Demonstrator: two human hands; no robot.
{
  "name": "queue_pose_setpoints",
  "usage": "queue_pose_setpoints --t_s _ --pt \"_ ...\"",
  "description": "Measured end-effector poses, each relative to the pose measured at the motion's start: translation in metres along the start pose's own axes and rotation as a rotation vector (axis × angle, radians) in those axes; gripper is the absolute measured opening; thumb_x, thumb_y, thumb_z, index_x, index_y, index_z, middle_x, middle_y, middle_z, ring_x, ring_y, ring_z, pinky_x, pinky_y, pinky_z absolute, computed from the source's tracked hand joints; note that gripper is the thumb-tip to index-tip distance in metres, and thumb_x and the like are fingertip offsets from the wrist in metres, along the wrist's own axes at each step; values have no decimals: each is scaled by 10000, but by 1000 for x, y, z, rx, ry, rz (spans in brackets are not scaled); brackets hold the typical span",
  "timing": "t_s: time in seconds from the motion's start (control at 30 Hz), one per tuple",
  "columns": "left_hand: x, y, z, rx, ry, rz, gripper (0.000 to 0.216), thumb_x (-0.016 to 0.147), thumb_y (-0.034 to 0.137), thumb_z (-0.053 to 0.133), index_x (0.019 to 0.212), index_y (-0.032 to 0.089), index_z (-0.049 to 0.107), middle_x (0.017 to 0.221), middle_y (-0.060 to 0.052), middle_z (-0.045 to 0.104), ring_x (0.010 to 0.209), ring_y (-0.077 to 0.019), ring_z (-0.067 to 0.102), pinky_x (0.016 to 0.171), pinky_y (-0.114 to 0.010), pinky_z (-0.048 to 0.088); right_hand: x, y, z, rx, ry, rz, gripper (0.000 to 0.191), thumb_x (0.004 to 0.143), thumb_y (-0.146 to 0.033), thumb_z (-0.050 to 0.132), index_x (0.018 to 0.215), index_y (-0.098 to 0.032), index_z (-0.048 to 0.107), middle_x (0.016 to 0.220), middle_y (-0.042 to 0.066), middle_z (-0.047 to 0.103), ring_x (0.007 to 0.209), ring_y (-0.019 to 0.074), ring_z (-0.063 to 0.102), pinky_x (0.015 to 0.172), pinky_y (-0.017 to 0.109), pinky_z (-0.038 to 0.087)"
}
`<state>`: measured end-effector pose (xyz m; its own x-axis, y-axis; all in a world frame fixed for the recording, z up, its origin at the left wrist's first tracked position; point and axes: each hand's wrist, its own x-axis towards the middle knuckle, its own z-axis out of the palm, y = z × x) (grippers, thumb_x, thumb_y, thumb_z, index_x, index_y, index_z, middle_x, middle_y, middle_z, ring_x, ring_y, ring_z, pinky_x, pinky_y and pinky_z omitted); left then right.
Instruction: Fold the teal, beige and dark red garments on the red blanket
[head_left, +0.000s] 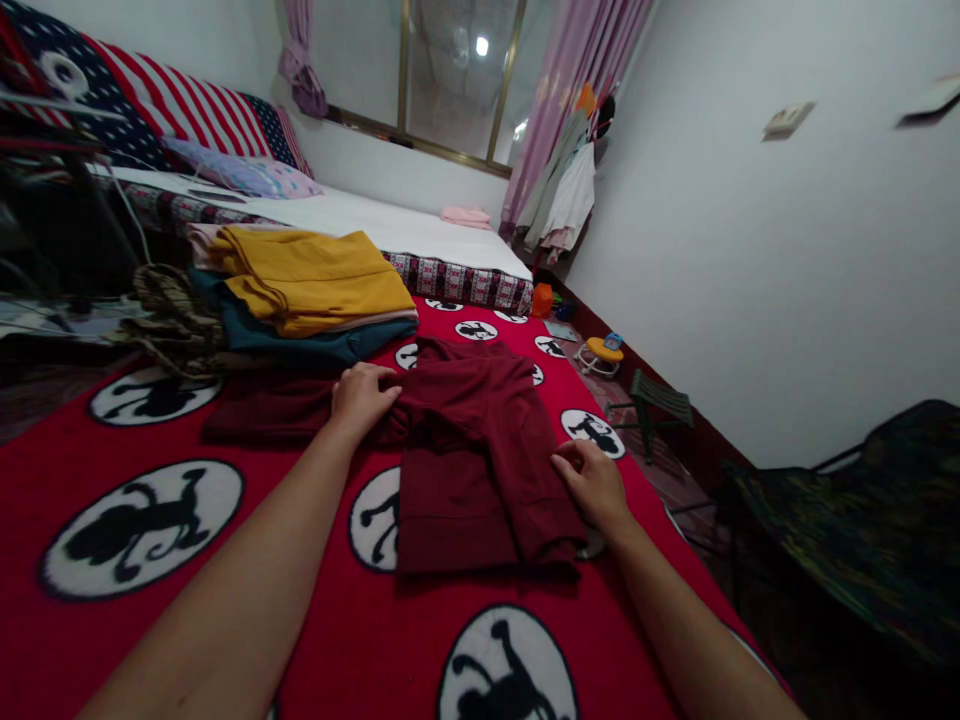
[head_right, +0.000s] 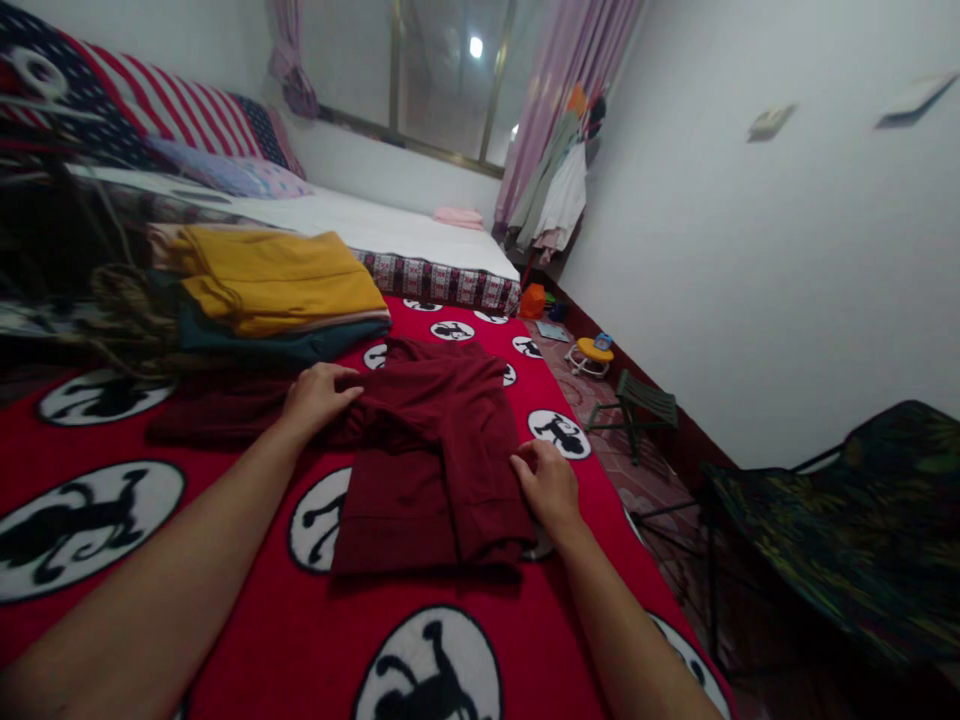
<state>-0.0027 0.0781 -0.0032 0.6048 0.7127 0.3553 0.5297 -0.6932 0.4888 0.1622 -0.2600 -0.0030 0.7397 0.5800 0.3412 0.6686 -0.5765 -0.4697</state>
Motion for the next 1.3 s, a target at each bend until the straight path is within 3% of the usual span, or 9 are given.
queue_pose_setpoints --t_s 0.13,0.23,0.37,0.5,0.63,0.77,1.0,1.13,1.3 --pt "-10 57 -6 -258 -30 309 263 768 192 608 1001 205 729 1069 -64 701 1031 -233 621 967 -362 469 -8 7 -20 86 -123 136 284 804 -452 566 706 -193 631 670 31 642 654 182 582 645 299 434" --pt "-26 98 -10 -532 -332 663 335 720 50 542 955 187 736 1014 -38 712 966 -166 640 912 -266 484 -16 1 -46 200 -386 98 167 731 -324 628 807 -178 657 770 23 656 687 157 577 651 266 458" --pt "-47 120 -9 -504 -696 910 497 616 -25 530 994 213 749 1042 -24 714 970 -165 635 896 -240 465 -33 -12 -73 288 -685 -39 534 630 -150 662 1156 -231 616 1026 28 615 872 158 587 736 243 495" --pt "-54 118 -4 -319 -715 868 379 620 43 622 884 263 784 936 -24 727 914 -193 634 853 -252 454 -47 -20 -66 217 -558 -138 476 665 -105 612 1116 -256 634 1063 40 569 888 159 569 790 273 489" --pt "-48 114 -5 -383 -782 824 295 626 27 587 734 221 781 769 -22 714 763 -156 628 742 -217 451 -51 -16 -53 166 -363 -188 171 712 -97 532 794 -209 633 909 34 561 788 153 562 706 270 460" --pt "-41 109 -9 -416 -857 800 352 592 -7 503 713 190 769 704 -12 704 712 -144 619 708 -201 448 -51 -9 -68 109 -218 -219 129 700 -107 507 748 -206 573 813 13 566 739 150 553 669 264 418" --pt "-45 109 -9 -327 -911 767 332 601 24 523 722 202 775 736 -8 733 716 -151 649 704 -202 470 -51 -7 -85 -470 -476 -98 128 700 -164 539 616 -219 619 724 17 613 662 170 582 559 279 295" --pt "-42 114 -8 -464 -706 645 352 666 17 491 824 174 763 831 -24 740 756 -143 669 707 -199 485 -42 -19 -83 -430 -386 -145 205 727 -156 558 830 -264 699 957 27 676 810 197 651 630 279 385" --pt "-35 99 9 -274 -267 559 298 843 219 562 1101 231 710 1290 -61 620 1253 -244 510 1067 -376 372 -22 -36 -50 -196 -202 -278 387 837 -285 572 1220 -246 603 1313 87 580 1153 237 574 928 358 450"
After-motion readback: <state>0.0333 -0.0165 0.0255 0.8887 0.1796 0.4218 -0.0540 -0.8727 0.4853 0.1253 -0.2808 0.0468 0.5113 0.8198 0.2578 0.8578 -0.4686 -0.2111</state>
